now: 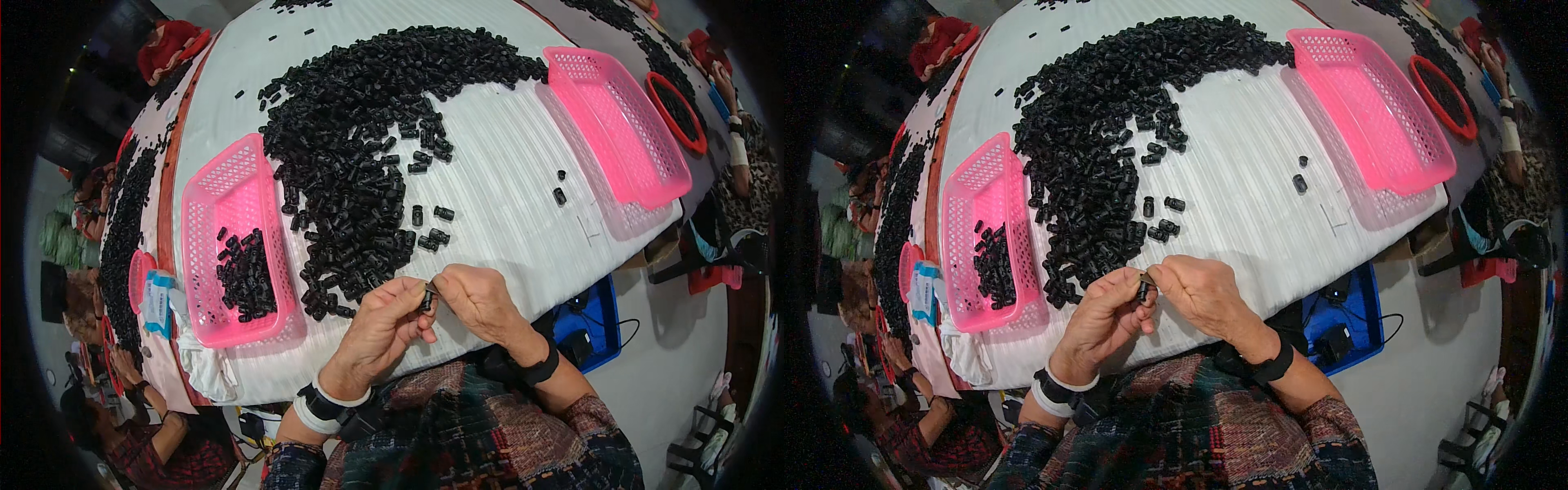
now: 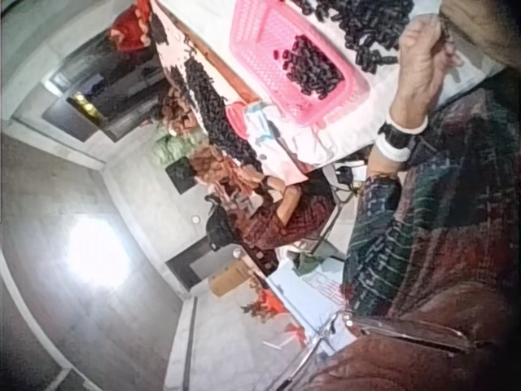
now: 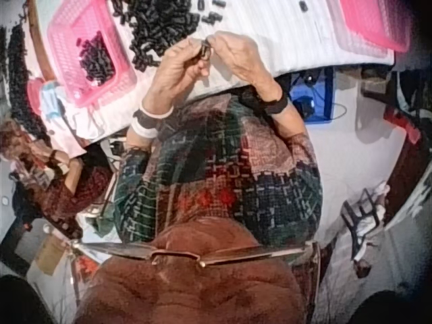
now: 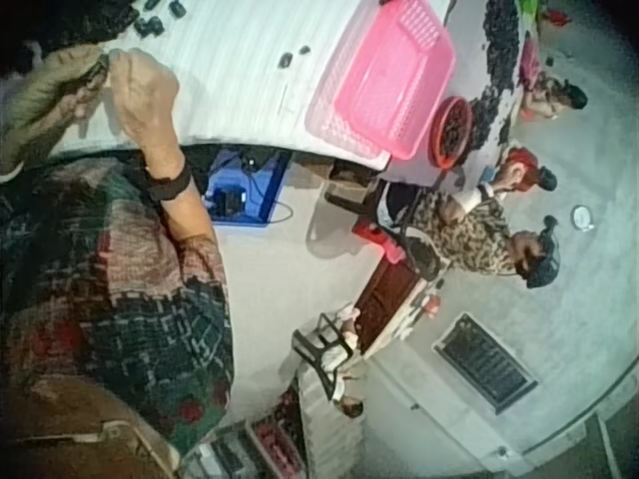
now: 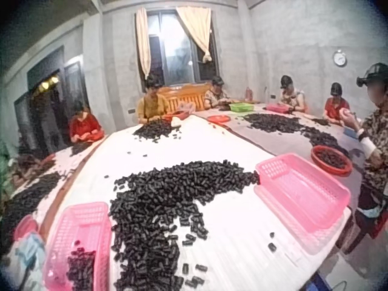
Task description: Manually assembling small black plastic components by hand at a workstation.
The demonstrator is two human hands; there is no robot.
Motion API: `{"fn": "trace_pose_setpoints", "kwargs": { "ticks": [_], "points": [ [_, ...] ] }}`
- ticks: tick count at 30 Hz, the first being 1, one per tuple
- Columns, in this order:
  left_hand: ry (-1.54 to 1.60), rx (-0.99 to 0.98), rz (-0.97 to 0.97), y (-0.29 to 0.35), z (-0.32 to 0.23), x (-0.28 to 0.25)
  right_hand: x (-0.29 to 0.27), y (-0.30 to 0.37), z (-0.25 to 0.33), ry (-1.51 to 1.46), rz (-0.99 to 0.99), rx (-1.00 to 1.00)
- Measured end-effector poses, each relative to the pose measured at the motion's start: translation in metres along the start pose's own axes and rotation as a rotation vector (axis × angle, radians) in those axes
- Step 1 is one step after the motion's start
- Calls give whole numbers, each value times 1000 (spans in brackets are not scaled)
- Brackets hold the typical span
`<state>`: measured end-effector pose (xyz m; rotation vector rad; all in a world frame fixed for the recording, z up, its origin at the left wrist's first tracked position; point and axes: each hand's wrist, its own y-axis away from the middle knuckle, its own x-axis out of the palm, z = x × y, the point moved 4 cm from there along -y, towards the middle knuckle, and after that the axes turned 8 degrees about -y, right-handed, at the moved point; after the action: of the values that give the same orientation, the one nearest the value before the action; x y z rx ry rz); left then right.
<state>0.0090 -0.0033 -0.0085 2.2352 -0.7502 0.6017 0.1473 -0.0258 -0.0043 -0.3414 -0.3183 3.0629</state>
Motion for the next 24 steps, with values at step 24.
{"fn": "trace_pose_setpoints", "kwargs": {
  "ticks": [24],
  "points": [
    [2,39,-56,-6,1,-4,-8,3,-4,79,18,-44]
  ]
}}
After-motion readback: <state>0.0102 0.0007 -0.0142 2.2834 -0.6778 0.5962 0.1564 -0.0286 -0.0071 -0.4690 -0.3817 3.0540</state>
